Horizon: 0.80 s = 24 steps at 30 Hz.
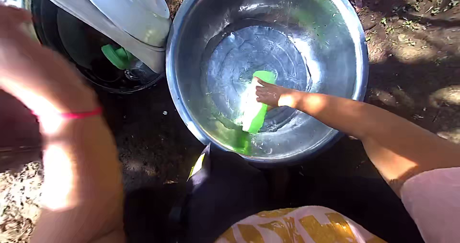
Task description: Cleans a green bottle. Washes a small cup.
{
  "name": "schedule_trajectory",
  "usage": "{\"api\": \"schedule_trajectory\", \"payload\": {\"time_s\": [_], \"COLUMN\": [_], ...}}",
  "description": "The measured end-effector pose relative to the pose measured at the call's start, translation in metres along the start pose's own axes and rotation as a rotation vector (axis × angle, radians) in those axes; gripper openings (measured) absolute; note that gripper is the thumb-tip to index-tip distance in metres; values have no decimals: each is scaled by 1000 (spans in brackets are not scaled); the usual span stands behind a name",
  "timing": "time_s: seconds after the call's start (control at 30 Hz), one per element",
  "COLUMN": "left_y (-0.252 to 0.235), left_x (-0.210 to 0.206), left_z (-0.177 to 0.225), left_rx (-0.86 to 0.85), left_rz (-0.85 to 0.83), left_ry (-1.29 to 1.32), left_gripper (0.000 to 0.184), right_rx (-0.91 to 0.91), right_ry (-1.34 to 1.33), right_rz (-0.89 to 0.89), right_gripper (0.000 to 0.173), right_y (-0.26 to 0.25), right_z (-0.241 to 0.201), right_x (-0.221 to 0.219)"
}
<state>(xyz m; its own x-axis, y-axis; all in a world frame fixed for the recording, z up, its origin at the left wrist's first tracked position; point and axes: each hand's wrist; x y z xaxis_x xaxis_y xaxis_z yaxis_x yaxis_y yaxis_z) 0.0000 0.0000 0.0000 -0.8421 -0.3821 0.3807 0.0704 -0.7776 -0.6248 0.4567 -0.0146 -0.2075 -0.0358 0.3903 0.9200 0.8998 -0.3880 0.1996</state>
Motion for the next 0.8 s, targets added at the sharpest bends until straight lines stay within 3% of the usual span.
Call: {"api": "schedule_trajectory", "payload": {"time_s": [0.07,0.1,0.17,0.2,0.27,0.33,0.37,0.43,0.5,0.53,0.63,0.7,0.8], "left_y": [32,44,69,80,109,141,155,169,160,144,128,141,160], "left_x": [-103,-143,-205,-226,-255,-278,-291,-316,-332,-331,-301,-293,-317], "left_z": [35,29,-14,-37,-68,-71,-62,-37,-9,-1,-32,-53,-31], "left_rx": [545,749,923,972,1079,1152,1179,1212,1340,1324,1044,1102,1336], "left_rz": [-206,-329,-525,-546,-376,-229,-214,-351,-356,-367,-273,-184,-113], "left_ry": [93,165,181,150,25,-106,-67,252,546,541,-7,-156,325], "left_gripper": [44,43,45,45,44,46,45,40,44,46,41,45,42], "right_rx": [-219,-339,-602,-743,-994,-1130,-1169,-1184,-1147,-1140,-1223,-1302,-1366], "right_ry": [-29,-58,-126,-153,-218,-240,-256,-332,-443,-496,-526,-459,-470], "right_rz": [-196,-189,-156,-150,-192,-211,-224,-206,-108,-72,109,221,224], "right_gripper": [84,91,95,96,101,107,106,96,84,90,118,124,119], "right_y": [11,20,43,51,60,64,62,52,39,30,3,-19,-40], "right_z": [4,6,7,4,-8,-13,-16,-20,-20,-20,-26,-23,-24], "right_x": [26,31,33,34,39,31,28,26,14,19,16,2,7]}}
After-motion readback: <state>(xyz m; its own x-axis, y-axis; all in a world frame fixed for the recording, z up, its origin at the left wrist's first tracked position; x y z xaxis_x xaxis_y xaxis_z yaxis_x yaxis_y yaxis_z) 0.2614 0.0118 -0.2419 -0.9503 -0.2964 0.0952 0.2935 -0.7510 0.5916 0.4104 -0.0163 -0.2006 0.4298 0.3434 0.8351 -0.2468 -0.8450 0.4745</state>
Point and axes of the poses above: each hand's wrist, its own y-axis away from the middle knuckle, its own x-axis out of the back of the hand, z = x × y, and after that the axes turned 6 degrees about z, right-handed
